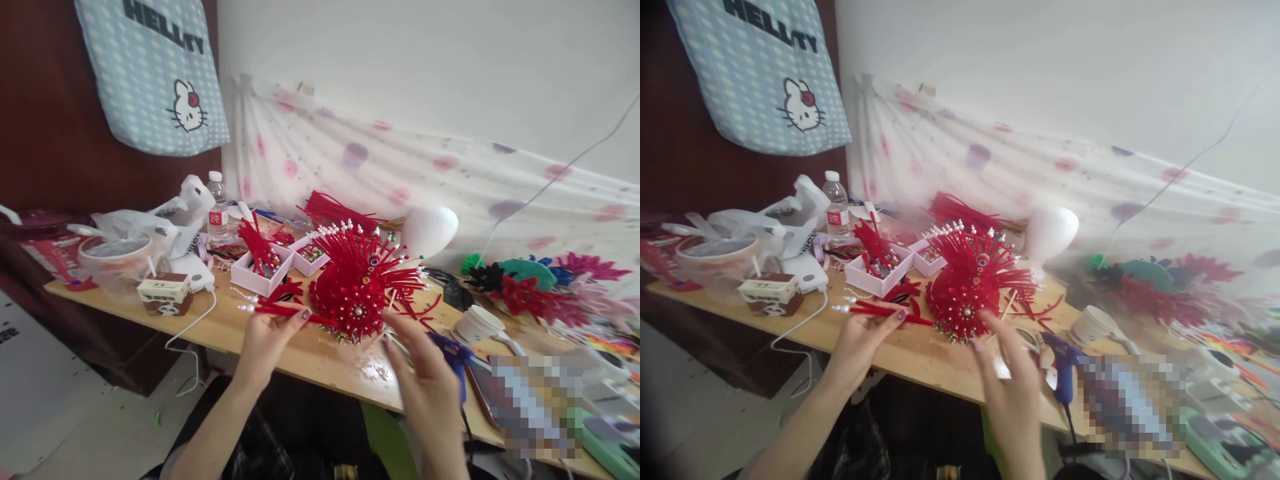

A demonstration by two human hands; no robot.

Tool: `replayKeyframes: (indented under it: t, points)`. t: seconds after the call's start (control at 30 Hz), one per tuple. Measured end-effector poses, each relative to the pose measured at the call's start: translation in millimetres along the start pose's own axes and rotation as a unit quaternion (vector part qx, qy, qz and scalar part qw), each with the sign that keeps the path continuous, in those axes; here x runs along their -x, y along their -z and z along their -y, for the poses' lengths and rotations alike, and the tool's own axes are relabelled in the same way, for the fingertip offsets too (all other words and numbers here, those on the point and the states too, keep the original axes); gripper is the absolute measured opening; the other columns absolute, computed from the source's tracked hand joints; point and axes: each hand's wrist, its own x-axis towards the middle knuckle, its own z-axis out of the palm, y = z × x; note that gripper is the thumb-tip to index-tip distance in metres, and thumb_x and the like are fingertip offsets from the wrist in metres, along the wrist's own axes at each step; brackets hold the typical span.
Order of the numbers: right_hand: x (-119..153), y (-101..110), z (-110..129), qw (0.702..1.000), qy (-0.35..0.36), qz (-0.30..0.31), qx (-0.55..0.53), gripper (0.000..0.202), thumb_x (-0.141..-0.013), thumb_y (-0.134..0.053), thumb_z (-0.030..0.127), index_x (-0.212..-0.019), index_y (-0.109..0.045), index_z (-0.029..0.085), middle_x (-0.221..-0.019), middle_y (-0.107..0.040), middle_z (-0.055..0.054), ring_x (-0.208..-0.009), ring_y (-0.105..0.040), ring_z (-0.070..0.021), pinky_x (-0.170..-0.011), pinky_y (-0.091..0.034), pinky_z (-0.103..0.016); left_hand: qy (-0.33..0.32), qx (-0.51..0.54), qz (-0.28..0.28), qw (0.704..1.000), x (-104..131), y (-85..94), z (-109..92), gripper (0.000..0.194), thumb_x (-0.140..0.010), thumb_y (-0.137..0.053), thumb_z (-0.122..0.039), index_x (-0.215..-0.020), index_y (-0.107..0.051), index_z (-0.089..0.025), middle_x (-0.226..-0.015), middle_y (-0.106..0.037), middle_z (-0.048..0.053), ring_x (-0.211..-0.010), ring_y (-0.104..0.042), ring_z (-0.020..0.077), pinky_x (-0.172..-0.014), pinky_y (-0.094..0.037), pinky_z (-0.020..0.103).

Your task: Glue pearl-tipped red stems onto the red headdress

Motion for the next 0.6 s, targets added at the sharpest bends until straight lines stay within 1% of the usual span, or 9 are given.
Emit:
replayKeyframes:
  t: [0.03, 0.1, 0.17, 0.23, 0.3, 0.37, 0.43, 0.5, 0.6]
  points:
    - [1, -8, 3, 0.998, 0.004, 0.062, -0.004, 0.025, -0.083, -0.067, 0.038, -0.103, -0.073, 0.024, -0.103, -0.074, -0.009, -0.097, -0.068, -0.0257, -0.084, -0.054, -0.040, 0.007, -0.001, 0.017, 1.000, 4, -3.4, 1, 0.026, -0.064, -0.083, -0.036, -0.076, -0.074, -0.014, -0.072, -0.075, 0.004, -0.068, -0.069, 0.0163, -0.071, -0.056, 0.025]
    - [3, -21, 6, 0.992, -0.021, 0.123, -0.019, 0.016, -0.083, -0.067, 0.036, -0.091, -0.075, 0.025, -0.093, -0.076, -0.006, -0.085, -0.070, -0.0222, -0.077, -0.055, -0.034, 0.015, 0.004, 0.044, 0.999, 9, -8.5, 2, 0.024, -0.067, -0.082, -0.035, -0.076, -0.074, -0.015, -0.073, -0.074, 0.004, -0.070, -0.069, 0.0163, -0.073, -0.056, 0.025]
    - [4, -30, 7, 0.988, -0.053, 0.141, -0.036, 0.014, -0.083, -0.067, 0.036, -0.086, -0.076, 0.026, -0.078, -0.075, -0.003, -0.072, -0.069, -0.0189, -0.068, -0.054, -0.029, 0.027, 0.024, 0.056, 0.998, 14, -11.0, 3, 0.022, -0.068, -0.081, -0.034, -0.077, -0.074, -0.015, -0.073, -0.074, 0.003, -0.070, -0.069, 0.0159, -0.074, -0.055, 0.025]
    - [5, -36, 5, 0.981, -0.084, 0.159, -0.067, 0.016, -0.083, -0.067, 0.038, -0.082, -0.076, 0.024, -0.069, -0.073, -0.002, -0.064, -0.066, -0.0166, -0.062, -0.052, -0.025, 0.041, 0.043, 0.054, 0.997, 15, -10.9, 6, 0.021, -0.067, -0.082, -0.033, -0.077, -0.073, -0.015, -0.074, -0.074, 0.003, -0.071, -0.068, 0.0156, -0.074, -0.055, 0.024]
    - [4, -40, 2, 0.970, -0.120, 0.181, -0.112, 0.018, -0.083, -0.066, 0.039, -0.079, -0.073, 0.022, -0.065, -0.070, -0.001, -0.061, -0.064, -0.0149, -0.057, -0.049, -0.023, 0.054, 0.049, 0.048, 0.996, 15, -8.3, 8, 0.021, -0.063, -0.084, -0.029, -0.074, -0.073, -0.016, -0.074, -0.073, 0.002, -0.073, -0.067, 0.0152, -0.073, -0.054, 0.023]
    - [4, -44, -1, 0.953, -0.152, 0.212, -0.156, 0.022, -0.085, -0.064, 0.040, -0.077, -0.069, 0.021, -0.064, -0.068, -0.001, -0.061, -0.062, -0.0138, -0.058, -0.048, -0.021, 0.077, 0.058, 0.058, 0.994, 11, -3.5, 9, 0.021, -0.060, -0.087, -0.026, -0.071, -0.073, -0.016, -0.069, -0.072, 0.001, -0.069, -0.066, 0.0142, -0.070, -0.053, 0.022]
    - [4, -47, -3, 0.930, -0.179, 0.253, -0.197, 0.024, -0.087, -0.063, 0.041, -0.077, -0.067, 0.020, -0.064, -0.067, -0.001, -0.064, -0.062, -0.0133, -0.063, -0.048, -0.021, 0.113, 0.082, 0.104, 0.985, 6, 2.5, 8, 0.020, -0.058, -0.088, -0.025, -0.069, -0.074, -0.015, -0.060, -0.070, 0.000, -0.061, -0.064, 0.0126, -0.064, -0.052, 0.020]
    - [4, -48, -4, 0.903, -0.205, 0.294, -0.237, 0.025, -0.088, -0.062, 0.042, -0.077, -0.065, 0.020, -0.062, -0.067, -0.001, -0.064, -0.062, -0.0130, -0.065, -0.048, -0.022, 0.151, 0.107, 0.167, 0.968, -1, 7.6, 7, 0.018, -0.058, -0.088, -0.024, -0.066, -0.074, -0.015, -0.056, -0.069, 0.001, -0.055, -0.063, 0.0114, -0.060, -0.050, 0.020]
    - [2, -49, -5, 0.862, -0.242, 0.324, -0.305, 0.027, -0.085, -0.066, 0.043, -0.074, -0.063, 0.019, -0.057, -0.066, 0.000, -0.055, -0.060, -0.0116, -0.061, -0.047, -0.022, 0.188, 0.139, 0.236, 0.943, -7, 9.4, 5, 0.017, -0.057, -0.089, -0.022, -0.064, -0.075, -0.015, -0.056, -0.070, 0.002, -0.053, -0.063, 0.0110, -0.057, -0.050, 0.019]
